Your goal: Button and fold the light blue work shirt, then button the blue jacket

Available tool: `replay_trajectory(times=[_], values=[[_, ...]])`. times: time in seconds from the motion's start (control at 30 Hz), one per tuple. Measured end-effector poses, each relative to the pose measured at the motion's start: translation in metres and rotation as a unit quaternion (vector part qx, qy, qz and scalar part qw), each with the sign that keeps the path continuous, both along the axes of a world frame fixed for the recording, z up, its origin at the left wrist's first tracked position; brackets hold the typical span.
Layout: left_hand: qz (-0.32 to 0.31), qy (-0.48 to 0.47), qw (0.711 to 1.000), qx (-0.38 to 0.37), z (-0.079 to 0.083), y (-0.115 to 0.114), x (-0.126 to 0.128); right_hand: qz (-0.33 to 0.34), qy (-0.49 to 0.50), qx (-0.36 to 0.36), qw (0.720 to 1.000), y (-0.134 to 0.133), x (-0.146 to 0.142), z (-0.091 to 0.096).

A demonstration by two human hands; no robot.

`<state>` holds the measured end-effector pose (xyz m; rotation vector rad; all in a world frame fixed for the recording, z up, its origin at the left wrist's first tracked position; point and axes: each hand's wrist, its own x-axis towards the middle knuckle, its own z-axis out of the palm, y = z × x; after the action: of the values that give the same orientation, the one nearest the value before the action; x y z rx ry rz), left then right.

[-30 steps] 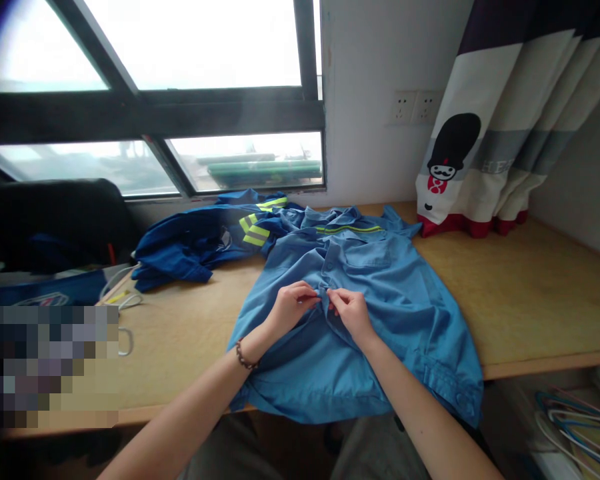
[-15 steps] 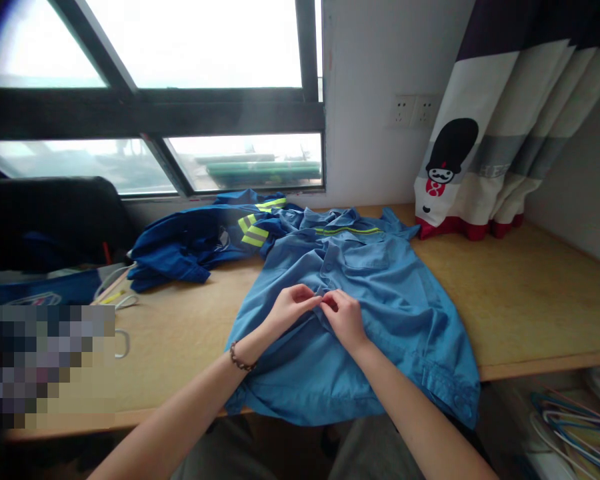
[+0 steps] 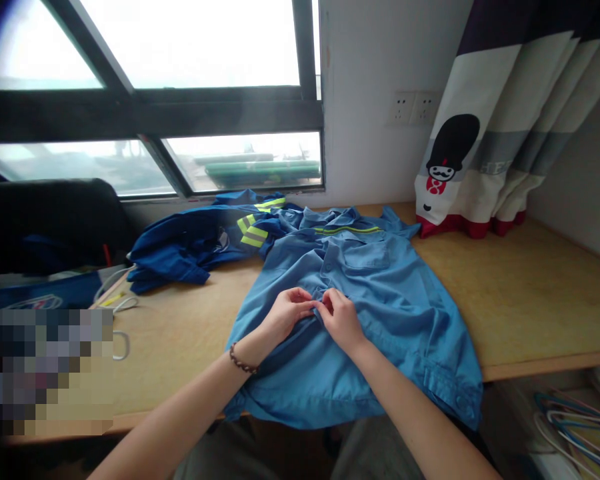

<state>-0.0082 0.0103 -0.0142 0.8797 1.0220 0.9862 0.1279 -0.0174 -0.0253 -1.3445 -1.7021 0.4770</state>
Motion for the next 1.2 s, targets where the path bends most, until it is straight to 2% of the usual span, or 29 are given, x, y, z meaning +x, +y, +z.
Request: replay_trajectory(times=[0.23,0.37,0.47,0.57,0.7,0.8,0.9,0.97,1.0,1.1,1.13,1.2], values=[[-0.057,0.065,0.989,0.123,-0.005,0.001,0.002,0.019,0.041,-0.069,0.997,0.008,0.006,-0.01],[-0.078,0.078,0.977,0.185,-0.007,0.002,0.004,0.011,0.026,-0.076,0.997,0.012,0.009,-0.015],[-0.087,0.068,0.979,0.173,-0.006,0.0,0.006,0.002,0.018,-0.06,0.998,0.008,0.007,-0.011],[-0.088,0.055,0.982,0.156,-0.004,-0.003,0.006,0.025,0.022,-0.051,0.998,0.002,0.006,-0.005],[-0.099,0.062,0.979,0.167,-0.008,-0.005,0.007,0.034,0.035,-0.056,0.997,0.003,0.007,-0.007],[-0.107,0.078,0.972,0.192,-0.013,-0.002,0.01,0.067,0.102,-0.134,0.983,0.015,0.007,-0.01],[-0.102,0.116,0.961,0.23,-0.008,0.0,0.009,0.095,0.166,-0.259,0.947,0.02,0.011,-0.002],[-0.109,0.174,0.946,0.251,0.005,-0.006,0.0,0.091,0.162,-0.292,0.938,0.01,0.019,0.011],[-0.121,0.213,0.933,0.263,0.013,-0.013,-0.008,0.089,0.136,-0.277,0.947,-0.001,0.025,0.017],[-0.16,0.358,0.869,0.303,0.033,-0.047,-0.048,0.07,-0.03,-0.147,0.986,-0.052,0.052,0.027],[-0.159,0.415,0.841,0.307,0.036,-0.061,-0.064,0.054,-0.093,-0.106,0.989,-0.072,0.063,0.025],[-0.114,0.514,0.804,0.277,0.033,-0.089,-0.096,0.032,-0.191,-0.051,0.98,-0.106,0.088,0.012]])
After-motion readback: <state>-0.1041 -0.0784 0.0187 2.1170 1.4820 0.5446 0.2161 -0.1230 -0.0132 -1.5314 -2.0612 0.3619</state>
